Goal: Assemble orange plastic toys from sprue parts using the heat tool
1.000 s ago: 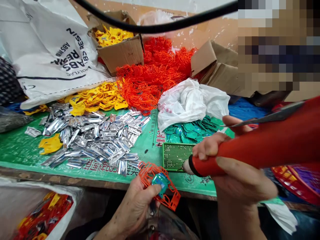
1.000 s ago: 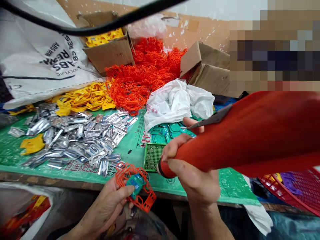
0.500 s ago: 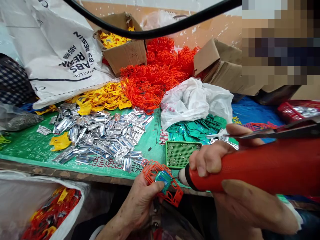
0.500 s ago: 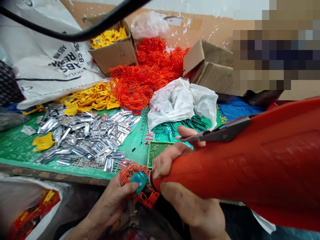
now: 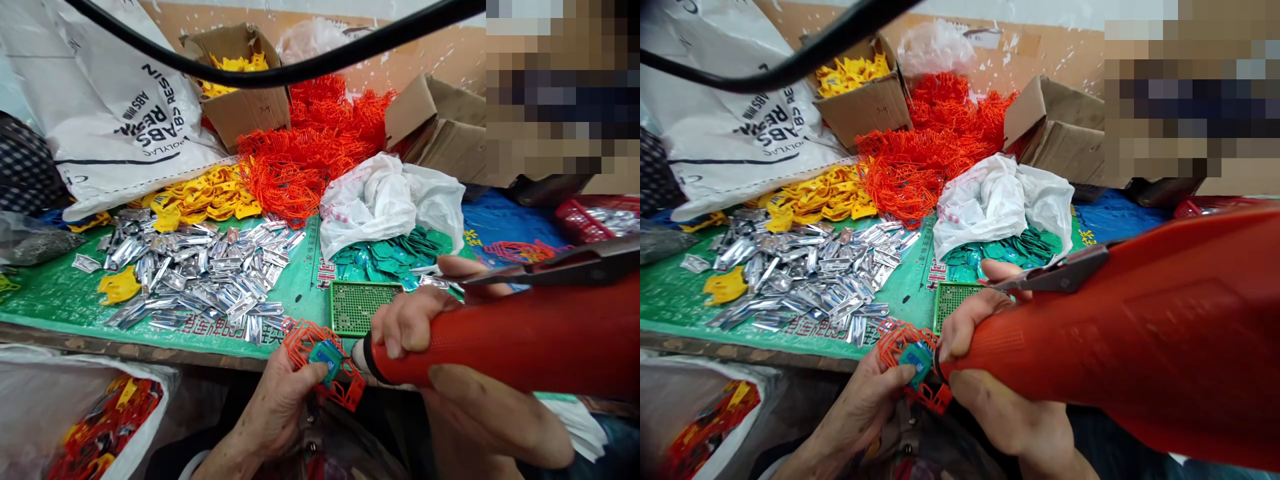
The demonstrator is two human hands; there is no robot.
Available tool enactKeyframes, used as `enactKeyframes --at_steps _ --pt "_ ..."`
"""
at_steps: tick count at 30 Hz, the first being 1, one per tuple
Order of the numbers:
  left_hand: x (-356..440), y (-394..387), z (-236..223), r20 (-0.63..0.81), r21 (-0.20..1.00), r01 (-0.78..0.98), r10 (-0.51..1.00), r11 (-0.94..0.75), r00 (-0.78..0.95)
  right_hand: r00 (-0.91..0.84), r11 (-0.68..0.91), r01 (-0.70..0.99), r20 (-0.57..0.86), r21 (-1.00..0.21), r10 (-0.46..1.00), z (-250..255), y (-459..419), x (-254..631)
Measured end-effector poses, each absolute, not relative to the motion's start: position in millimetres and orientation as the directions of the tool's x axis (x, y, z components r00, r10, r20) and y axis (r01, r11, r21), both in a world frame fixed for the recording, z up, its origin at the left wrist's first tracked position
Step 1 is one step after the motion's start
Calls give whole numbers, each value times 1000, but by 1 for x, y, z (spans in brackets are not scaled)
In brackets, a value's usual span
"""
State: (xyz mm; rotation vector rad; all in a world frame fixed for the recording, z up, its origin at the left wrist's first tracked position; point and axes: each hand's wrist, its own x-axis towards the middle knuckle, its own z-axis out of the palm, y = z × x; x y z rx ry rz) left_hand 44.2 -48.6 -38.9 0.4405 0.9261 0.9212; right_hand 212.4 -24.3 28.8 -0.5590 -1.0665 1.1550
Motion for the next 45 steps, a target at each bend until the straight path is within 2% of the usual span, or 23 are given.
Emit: enactKeyframes --at_steps 3,8,26,32,38,45 --pt "44 -51 -40 -488 703 -464 840 539 238 27 378 -428 406 -821 913 27 -24 211" --pt "44 -52 -42 -472 736 -445 858 509 201 60 307 -411 311 -858 949 33 -34 205" --pt "45 -57 -48 -456 780 -394 873 486 175 80 346 -429 346 -834 935 29 -30 211" --pt "45 -55 -47 -451 784 -367 866 501 218 249 411 -313 343 -856 906 27 -5 223" --pt "44 -54 -46 -477 766 -372 851 525 219 258 334 -260 268 -906 928 7 1 219" --pt "42 -55 -50 -475 756 -388 849 528 230 276 326 -182 270 -928 922 -3 2 222"
